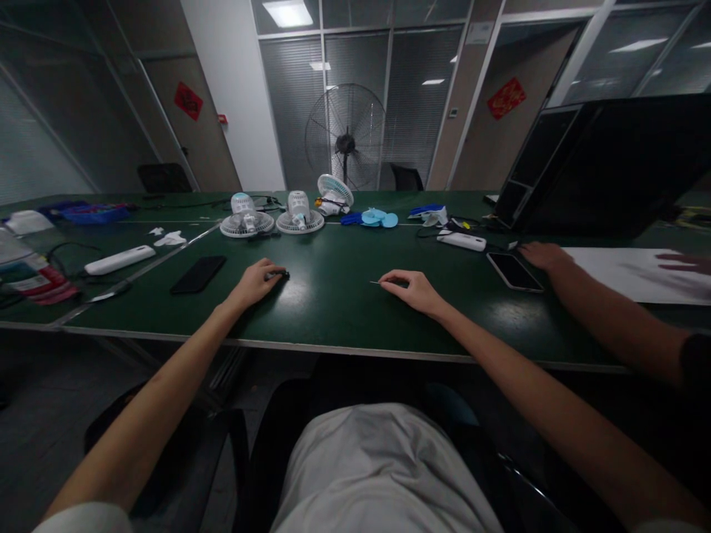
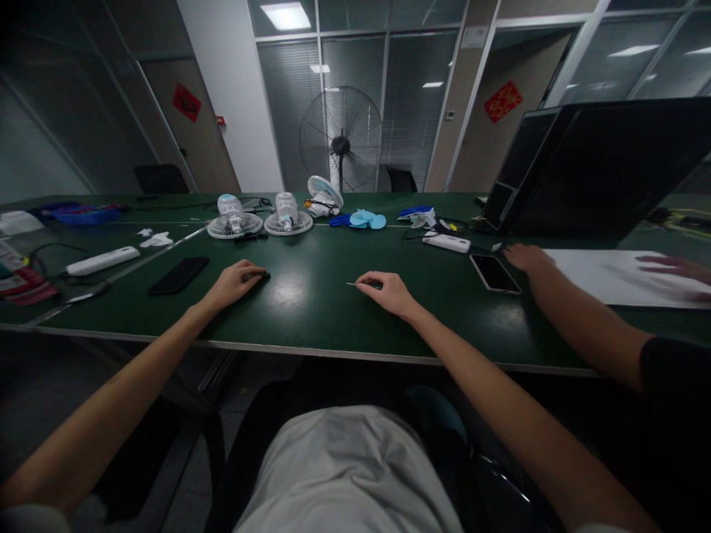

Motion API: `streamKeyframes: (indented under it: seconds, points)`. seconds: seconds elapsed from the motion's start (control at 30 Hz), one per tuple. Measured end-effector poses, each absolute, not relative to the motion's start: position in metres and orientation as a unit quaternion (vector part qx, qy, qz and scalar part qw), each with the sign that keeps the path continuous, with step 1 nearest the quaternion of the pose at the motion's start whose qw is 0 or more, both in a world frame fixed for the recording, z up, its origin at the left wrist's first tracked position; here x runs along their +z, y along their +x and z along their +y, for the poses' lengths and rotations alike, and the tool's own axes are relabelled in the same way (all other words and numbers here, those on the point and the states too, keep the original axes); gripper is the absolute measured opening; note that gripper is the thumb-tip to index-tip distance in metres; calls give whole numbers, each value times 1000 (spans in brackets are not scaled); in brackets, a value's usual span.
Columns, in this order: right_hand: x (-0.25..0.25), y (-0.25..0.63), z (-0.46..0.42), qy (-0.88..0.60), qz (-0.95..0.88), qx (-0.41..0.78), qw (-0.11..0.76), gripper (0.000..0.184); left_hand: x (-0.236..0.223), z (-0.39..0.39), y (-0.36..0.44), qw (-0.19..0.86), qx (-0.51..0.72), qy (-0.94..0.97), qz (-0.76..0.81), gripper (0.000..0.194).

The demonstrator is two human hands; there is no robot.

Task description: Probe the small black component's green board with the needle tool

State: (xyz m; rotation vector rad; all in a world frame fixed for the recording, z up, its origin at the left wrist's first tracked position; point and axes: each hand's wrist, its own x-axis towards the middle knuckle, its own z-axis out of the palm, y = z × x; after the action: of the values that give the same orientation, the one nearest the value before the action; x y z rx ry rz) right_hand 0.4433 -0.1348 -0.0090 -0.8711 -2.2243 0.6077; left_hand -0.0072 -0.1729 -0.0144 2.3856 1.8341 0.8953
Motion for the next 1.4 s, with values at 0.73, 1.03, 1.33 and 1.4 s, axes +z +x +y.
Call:
streamKeyframes:
  seconds: [0.73, 1.03, 1.33, 1.4]
  points:
    - [-15, 441, -134, -324, -876, 176, 310, 20, -20, -153, 161, 229, 308, 822, 421, 27]
    - [-9, 438, -140, -309, -884, 174, 303, 21, -23, -151, 161, 243, 309, 823, 410, 29]
    - [-4, 434, -142, -298, -867, 206, 342, 25, -21, -153, 162, 249, 303, 823, 411, 32]
    - [-4, 434, -143, -297, -868, 208, 339, 25, -22, -153, 162, 248, 304, 821, 414, 32]
